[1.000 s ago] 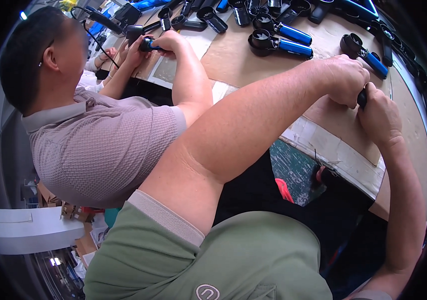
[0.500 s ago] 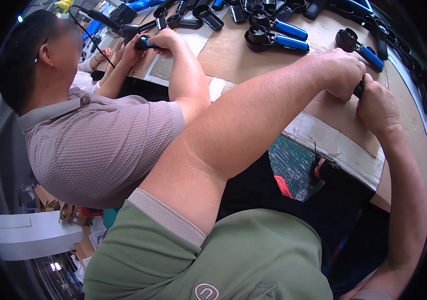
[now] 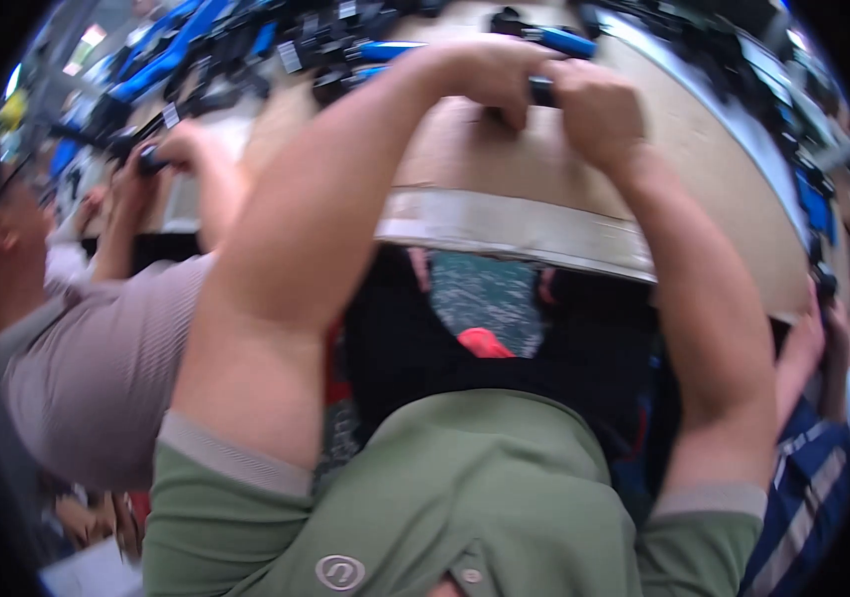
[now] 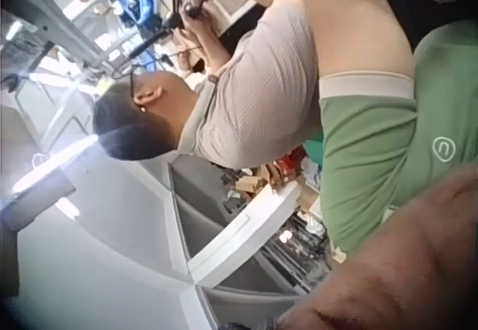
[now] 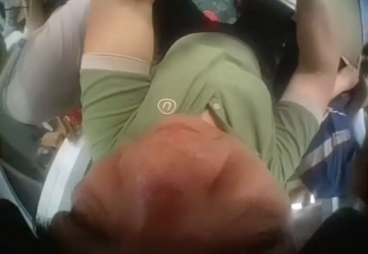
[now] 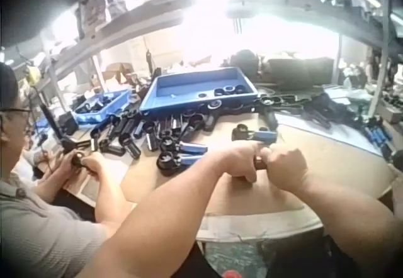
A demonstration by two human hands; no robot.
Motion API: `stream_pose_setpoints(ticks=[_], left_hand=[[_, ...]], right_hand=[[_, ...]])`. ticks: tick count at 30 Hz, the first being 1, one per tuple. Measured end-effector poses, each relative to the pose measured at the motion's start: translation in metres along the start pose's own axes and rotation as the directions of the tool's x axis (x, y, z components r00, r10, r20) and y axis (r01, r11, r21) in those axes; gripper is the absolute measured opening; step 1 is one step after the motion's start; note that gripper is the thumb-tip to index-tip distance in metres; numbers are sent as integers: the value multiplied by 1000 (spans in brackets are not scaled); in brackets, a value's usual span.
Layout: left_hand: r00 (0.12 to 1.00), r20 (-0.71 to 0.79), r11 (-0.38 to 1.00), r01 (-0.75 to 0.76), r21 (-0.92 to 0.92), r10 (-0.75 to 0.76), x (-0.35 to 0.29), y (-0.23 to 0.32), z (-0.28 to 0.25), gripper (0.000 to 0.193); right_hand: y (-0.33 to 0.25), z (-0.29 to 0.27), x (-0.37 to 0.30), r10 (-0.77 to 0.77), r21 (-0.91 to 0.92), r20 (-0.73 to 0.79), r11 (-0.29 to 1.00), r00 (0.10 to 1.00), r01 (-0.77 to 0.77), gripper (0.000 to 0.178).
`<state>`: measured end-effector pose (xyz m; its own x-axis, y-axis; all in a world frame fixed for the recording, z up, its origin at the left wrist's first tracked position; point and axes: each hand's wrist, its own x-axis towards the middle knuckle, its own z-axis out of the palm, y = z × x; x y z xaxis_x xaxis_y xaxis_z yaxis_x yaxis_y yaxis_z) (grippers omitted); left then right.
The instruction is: Assembling blue cylindrical components into black plastic housings at a factory workstation.
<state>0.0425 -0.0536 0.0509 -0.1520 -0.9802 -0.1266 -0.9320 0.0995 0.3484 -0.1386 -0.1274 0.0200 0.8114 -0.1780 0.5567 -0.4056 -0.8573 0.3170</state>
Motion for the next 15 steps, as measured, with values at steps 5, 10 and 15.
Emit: stream_pose_setpoints(ticks=[5,10,15], left_hand=[[989,100,894,143,-425,-111,-8,-7,-22,46],[968,158,832,250,-495,-197,-18,-1,-33,54],[976,109,848,219,-483,-190,-16,5,-31,60]], right_hand=[[10,1,6,-97,-56,-256,995,962,85,11],[15,0,14,-142,-101,-166,987,976,127,14],[20,0,18,-178,-149,-103,975,979,162,15]])
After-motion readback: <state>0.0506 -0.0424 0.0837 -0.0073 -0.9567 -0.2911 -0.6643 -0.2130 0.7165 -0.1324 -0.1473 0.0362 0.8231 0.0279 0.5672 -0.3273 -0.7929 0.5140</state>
